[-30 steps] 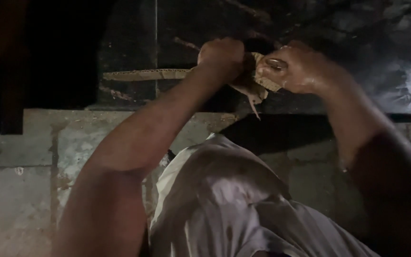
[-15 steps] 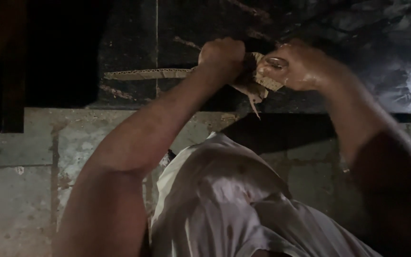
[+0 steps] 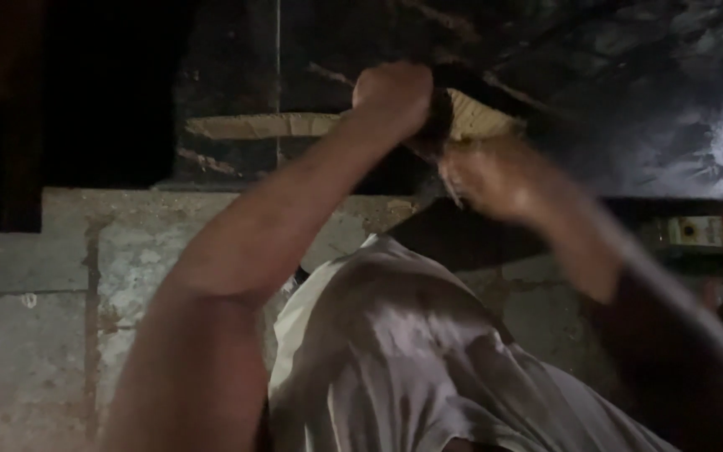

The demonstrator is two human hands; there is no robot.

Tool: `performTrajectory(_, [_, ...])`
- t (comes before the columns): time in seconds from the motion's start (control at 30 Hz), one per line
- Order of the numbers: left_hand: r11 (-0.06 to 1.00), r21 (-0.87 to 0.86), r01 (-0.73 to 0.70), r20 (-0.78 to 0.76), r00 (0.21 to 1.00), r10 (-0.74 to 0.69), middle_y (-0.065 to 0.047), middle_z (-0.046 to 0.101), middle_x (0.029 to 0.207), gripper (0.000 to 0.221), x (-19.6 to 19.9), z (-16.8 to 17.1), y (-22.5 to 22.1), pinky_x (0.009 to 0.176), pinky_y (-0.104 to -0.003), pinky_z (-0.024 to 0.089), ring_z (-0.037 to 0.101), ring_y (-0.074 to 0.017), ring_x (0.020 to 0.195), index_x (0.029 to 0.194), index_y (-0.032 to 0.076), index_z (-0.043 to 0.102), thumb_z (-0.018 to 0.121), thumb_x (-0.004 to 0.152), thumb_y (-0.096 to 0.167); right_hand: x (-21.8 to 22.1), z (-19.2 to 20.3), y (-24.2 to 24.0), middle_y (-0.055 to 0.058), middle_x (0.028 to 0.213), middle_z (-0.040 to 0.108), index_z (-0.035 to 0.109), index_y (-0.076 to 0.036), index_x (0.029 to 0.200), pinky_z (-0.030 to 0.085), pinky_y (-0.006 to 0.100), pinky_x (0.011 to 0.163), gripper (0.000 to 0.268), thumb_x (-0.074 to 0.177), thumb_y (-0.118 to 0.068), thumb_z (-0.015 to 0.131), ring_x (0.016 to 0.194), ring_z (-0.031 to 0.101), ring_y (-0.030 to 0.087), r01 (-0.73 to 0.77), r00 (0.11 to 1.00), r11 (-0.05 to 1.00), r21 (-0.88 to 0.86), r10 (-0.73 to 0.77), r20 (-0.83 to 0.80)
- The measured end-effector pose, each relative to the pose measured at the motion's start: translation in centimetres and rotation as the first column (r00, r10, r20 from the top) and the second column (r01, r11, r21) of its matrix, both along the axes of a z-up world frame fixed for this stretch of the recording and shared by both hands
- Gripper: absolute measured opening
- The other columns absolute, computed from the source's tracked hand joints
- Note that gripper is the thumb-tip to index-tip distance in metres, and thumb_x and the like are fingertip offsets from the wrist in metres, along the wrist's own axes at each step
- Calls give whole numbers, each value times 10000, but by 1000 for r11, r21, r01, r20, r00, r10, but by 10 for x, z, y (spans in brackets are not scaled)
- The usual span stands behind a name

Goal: The recorder uses a pair of scissors to cut and separate layers of a corrugated cardboard strip.

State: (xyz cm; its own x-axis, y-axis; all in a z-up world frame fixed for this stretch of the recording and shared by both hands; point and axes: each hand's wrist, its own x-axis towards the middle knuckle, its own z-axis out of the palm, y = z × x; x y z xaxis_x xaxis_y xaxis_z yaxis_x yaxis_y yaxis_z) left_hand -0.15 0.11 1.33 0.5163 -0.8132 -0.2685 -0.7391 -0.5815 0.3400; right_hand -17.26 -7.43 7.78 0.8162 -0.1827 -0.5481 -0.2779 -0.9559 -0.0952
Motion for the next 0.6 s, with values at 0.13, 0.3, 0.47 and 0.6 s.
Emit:
performTrajectory(0.13, [997, -34, 63, 68, 996, -60, -200, 722, 1126, 228, 8, -17, -7, 778, -478, 615, 725, -360, 1016, 1117, 48, 726, 668, 926, 157, -80, -103, 7, 94, 1599, 535, 676, -227, 1363, 634, 358, 565, 356, 1022, -202, 576, 820, 762, 234, 21, 988, 1000, -8, -19, 154])
performTrajectory(0.3, [987, -141, 76, 138, 989, -57, -191, 714, 1119, 243, 4, -17, -4, 743, -500, 613, 712, -364, 1014, 1100, 53, 714, 683, 900, 186, -97, -135, -9, 155, 1389, 645, 603, -149, 1338, 662, 374, 826, 334, 1021, -220, 679, 1125, 744, 307, -252, 466, 930, -269, 360, 808])
performTrajectory(0.47, [997, -11, 74, 69, 995, -73, -189, 708, 1161, 267, 2, 6, -1, 749, -499, 619, 717, -364, 1025, 1142, 49, 704, 692, 913, 186, -67, -29, -2, -19, 1277, 638, 639, -251, 1264, 602, 236, 521, 358, 918, -166, 614, 714, 710, 142, 95, 936, 993, 72, -114, 332])
performTrajectory(0.6, [996, 0, 89, 88, 992, -89, -191, 721, 1091, 283, 3, -6, -3, 688, -491, 631, 739, -360, 948, 1132, 31, 697, 695, 920, 218, -59, 0, -27, 3, 1303, 731, 651, -362, 1356, 635, 344, 669, 343, 1034, -281, 562, 879, 732, 276, 478, 875, 870, 122, -484, 14])
